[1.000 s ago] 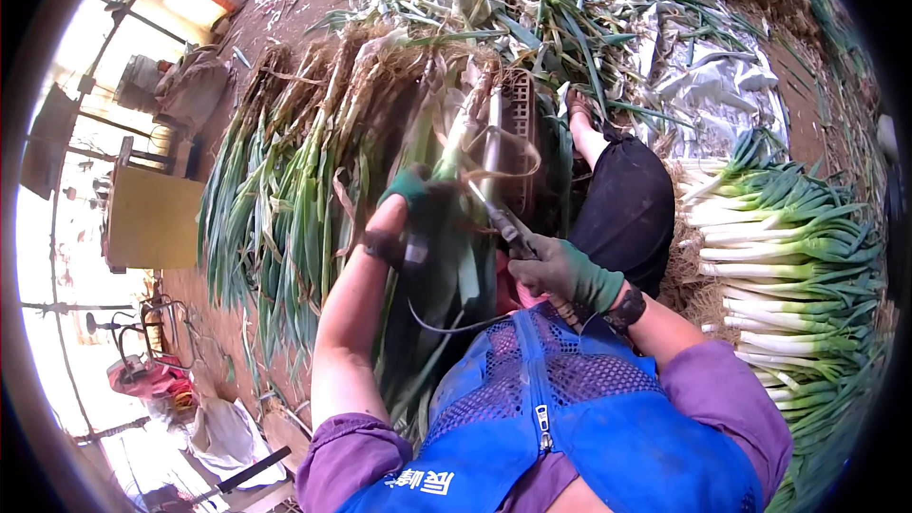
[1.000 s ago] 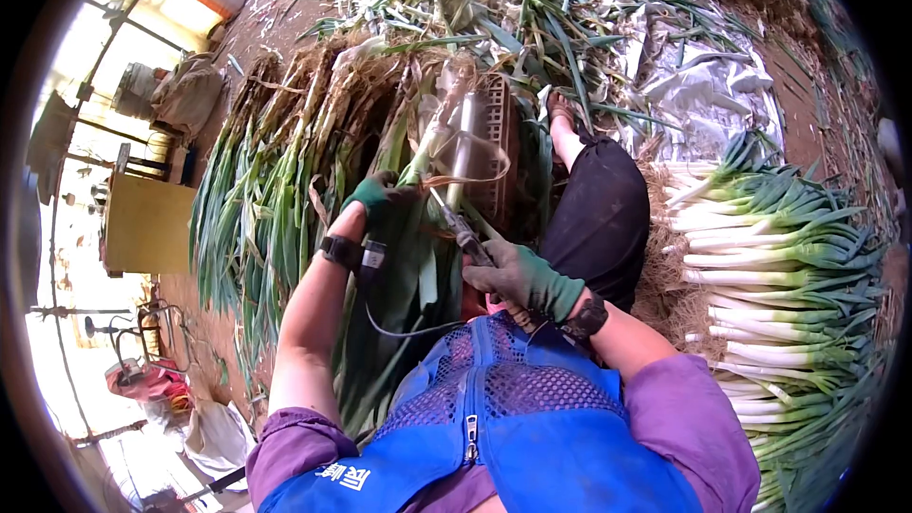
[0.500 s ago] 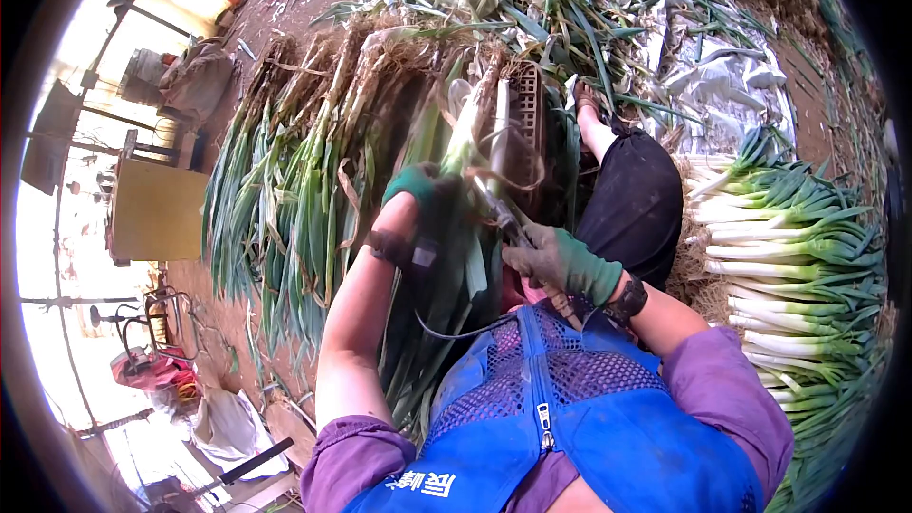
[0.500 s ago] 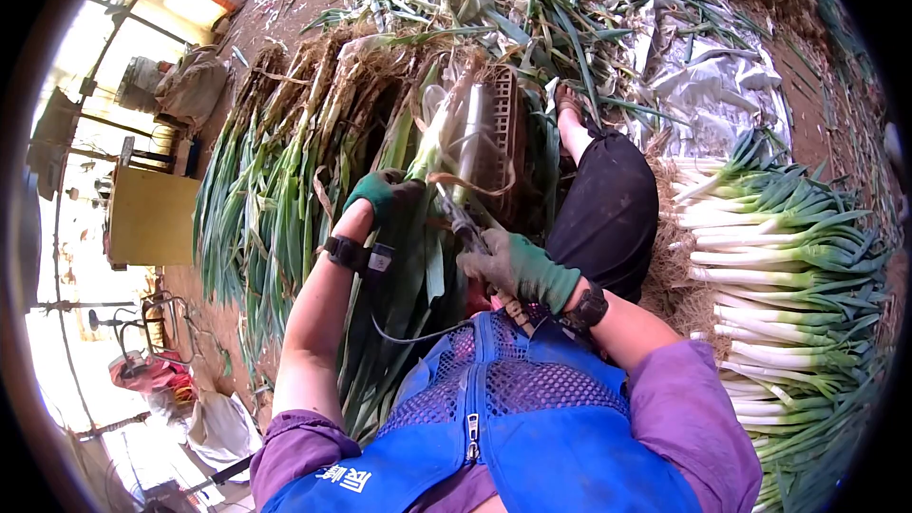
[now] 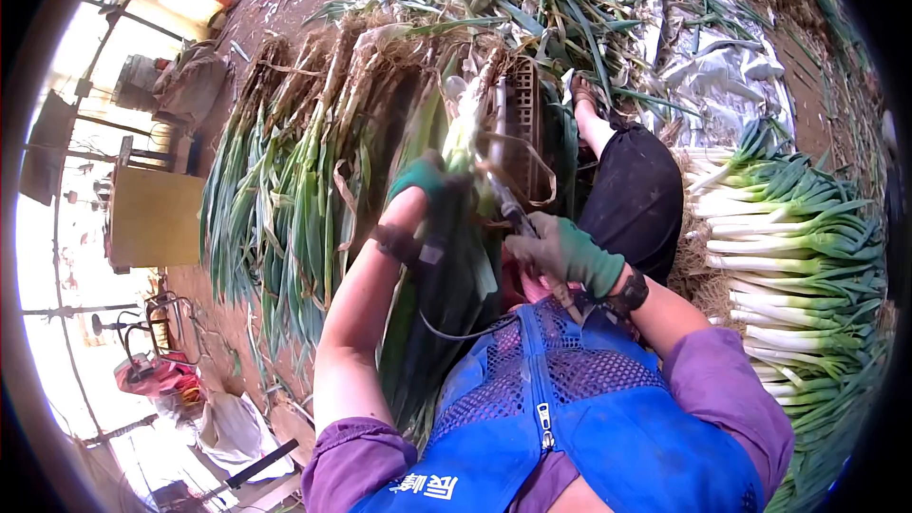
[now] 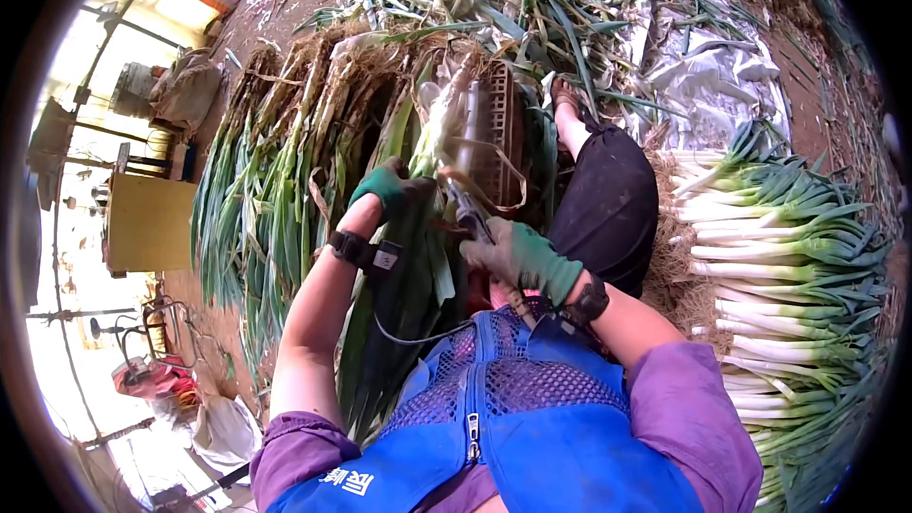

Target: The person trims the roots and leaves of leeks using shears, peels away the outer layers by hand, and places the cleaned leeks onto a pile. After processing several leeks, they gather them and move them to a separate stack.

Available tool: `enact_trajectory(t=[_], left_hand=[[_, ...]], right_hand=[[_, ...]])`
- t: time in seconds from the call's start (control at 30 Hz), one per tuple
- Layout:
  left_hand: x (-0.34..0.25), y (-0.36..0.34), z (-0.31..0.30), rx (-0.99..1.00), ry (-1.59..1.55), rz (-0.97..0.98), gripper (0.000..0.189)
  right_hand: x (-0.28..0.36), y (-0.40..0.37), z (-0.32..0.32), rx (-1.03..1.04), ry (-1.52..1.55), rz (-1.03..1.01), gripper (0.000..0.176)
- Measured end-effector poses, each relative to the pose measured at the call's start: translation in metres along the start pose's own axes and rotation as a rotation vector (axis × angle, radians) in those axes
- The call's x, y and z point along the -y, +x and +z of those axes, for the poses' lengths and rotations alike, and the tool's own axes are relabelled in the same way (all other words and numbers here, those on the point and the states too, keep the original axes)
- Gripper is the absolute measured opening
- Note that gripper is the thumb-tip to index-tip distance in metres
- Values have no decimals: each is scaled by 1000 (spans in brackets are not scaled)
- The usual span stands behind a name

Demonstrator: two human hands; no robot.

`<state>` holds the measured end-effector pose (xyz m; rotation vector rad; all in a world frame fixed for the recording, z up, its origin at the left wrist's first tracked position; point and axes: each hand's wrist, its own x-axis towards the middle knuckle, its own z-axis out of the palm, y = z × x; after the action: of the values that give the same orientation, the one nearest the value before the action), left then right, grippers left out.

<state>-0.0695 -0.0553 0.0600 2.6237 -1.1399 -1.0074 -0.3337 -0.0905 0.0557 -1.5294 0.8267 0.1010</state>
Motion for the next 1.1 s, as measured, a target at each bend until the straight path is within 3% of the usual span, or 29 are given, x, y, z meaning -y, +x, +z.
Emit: enact_trajectory(t=[0.03,0.13,0.27,0.3,0.4,0.47,0.6,0.73,0.87,0.97,1.03,1.1], left_hand=[[1,2,5,-54,19,35,77],[0,2,6,-39,58,5,73],[8,-5,4,-63,12,14,69],[6,-10,3,-84,22,6,70],[1,-16,3,-162,72,-5,72],[6,-8,10,-229,141,2,73],[-26,-10,2,-40,332,45,70],[-44,1,-1,29,233,49,64],[-28,32,25,-64,119,98,67],[-32,27,28,-138,176,122,57],[-29,33,26,-66,151,125,53],[-14,41,11,117,42,113,51]], right_hand=[[-7,16,1,-85,-2,-89,51],[-3,41,-8,-65,215,85,48],[-15,62,1,-130,128,-65,45],[-9,54,2,45,173,-26,48],[-15,33,11,1,-40,-74,49],[-19,24,9,27,8,-77,49],[-11,5,1,-29,22,-43,48],[-19,20,-2,-102,36,-96,48],[-23,77,-14,-90,68,-158,51],[-21,114,-29,-288,-130,-162,52],[-27,114,-31,-358,-392,-485,52],[-21,101,-30,-205,-138,-249,50]])
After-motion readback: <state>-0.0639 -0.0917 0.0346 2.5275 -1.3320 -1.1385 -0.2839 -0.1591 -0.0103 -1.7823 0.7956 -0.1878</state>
